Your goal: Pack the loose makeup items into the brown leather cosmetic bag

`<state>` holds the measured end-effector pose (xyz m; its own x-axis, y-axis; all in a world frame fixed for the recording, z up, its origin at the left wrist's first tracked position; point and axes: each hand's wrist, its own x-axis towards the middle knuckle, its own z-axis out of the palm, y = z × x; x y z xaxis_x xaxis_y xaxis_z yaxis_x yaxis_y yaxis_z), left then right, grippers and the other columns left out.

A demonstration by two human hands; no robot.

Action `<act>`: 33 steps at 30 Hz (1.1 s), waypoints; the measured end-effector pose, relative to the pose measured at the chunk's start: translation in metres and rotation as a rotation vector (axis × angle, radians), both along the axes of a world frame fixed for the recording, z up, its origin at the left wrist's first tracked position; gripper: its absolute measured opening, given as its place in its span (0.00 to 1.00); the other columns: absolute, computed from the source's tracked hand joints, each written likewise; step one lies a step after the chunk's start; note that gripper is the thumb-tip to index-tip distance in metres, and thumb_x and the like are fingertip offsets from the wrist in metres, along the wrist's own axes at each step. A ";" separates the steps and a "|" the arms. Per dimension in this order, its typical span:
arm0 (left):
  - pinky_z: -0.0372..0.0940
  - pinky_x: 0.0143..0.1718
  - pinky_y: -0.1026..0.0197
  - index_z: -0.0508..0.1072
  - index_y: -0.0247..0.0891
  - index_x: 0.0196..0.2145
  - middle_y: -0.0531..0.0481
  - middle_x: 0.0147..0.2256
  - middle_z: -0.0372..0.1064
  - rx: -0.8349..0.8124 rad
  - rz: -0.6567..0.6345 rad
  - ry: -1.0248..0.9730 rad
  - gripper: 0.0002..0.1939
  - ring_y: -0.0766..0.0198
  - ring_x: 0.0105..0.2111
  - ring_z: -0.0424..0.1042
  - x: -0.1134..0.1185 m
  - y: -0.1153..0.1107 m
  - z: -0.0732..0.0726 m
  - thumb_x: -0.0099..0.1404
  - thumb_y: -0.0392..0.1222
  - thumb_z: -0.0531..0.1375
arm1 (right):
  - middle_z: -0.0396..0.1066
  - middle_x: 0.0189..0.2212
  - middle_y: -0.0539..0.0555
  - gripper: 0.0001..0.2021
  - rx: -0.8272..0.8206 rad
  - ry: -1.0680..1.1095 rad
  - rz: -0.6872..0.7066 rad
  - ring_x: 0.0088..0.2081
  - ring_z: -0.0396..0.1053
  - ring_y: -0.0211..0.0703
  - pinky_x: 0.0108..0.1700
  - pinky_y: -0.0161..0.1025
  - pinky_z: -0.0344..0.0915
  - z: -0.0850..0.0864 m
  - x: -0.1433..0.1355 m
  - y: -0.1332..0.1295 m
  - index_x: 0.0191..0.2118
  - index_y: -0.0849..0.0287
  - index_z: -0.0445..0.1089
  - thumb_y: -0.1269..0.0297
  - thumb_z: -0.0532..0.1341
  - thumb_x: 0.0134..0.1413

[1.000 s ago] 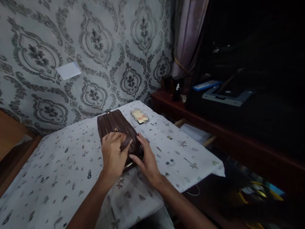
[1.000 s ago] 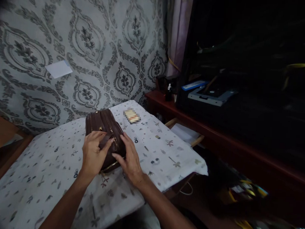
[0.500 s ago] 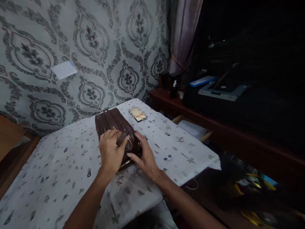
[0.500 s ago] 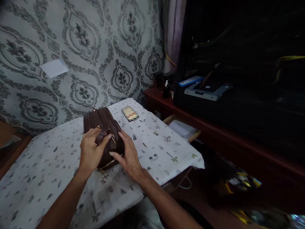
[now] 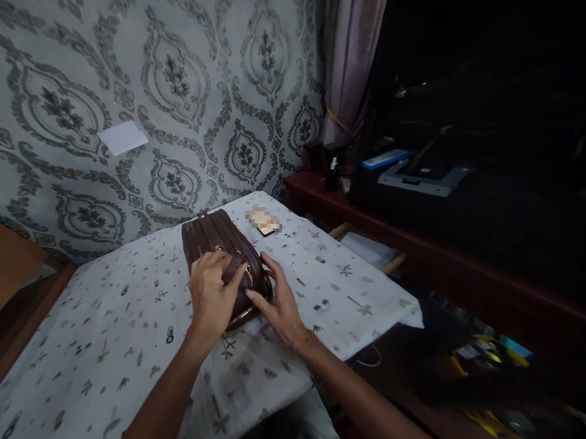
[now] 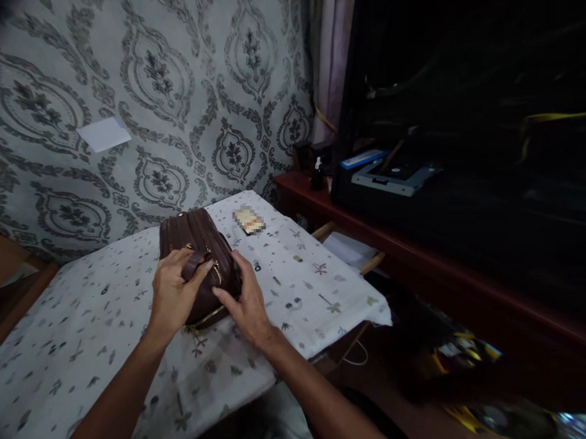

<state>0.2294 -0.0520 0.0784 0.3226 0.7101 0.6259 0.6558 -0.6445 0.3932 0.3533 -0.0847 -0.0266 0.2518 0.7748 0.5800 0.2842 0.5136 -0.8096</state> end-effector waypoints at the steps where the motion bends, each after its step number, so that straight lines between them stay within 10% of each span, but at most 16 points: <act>1: 0.61 0.43 0.52 0.73 0.39 0.27 0.51 0.32 0.73 0.005 0.000 -0.001 0.09 0.57 0.36 0.69 0.000 0.000 0.000 0.65 0.41 0.60 | 0.56 0.64 0.62 0.33 -0.029 0.038 0.010 0.65 0.56 0.54 0.64 0.55 0.58 0.001 0.000 0.000 0.67 0.54 0.50 0.53 0.60 0.60; 25: 0.58 0.51 0.46 0.74 0.39 0.44 0.48 0.37 0.76 0.433 -0.264 0.180 0.11 0.56 0.44 0.70 -0.011 -0.012 -0.039 0.66 0.32 0.56 | 0.59 0.64 0.57 0.29 -0.086 0.072 0.088 0.64 0.58 0.50 0.66 0.51 0.55 -0.004 0.003 0.009 0.67 0.53 0.54 0.58 0.57 0.62; 33: 0.61 0.53 0.45 0.68 0.37 0.55 0.38 0.47 0.70 0.469 -0.032 0.200 0.21 0.49 0.50 0.67 -0.045 -0.016 -0.028 0.64 0.38 0.60 | 0.59 0.63 0.60 0.30 -0.121 0.093 0.082 0.63 0.59 0.52 0.64 0.52 0.57 0.002 0.001 0.004 0.66 0.54 0.53 0.54 0.59 0.61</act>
<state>0.1844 -0.0679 0.0503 0.4856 0.3552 0.7987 0.6655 -0.7427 -0.0743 0.3543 -0.0811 -0.0244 0.2330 0.8576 0.4586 0.1664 0.4294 -0.8876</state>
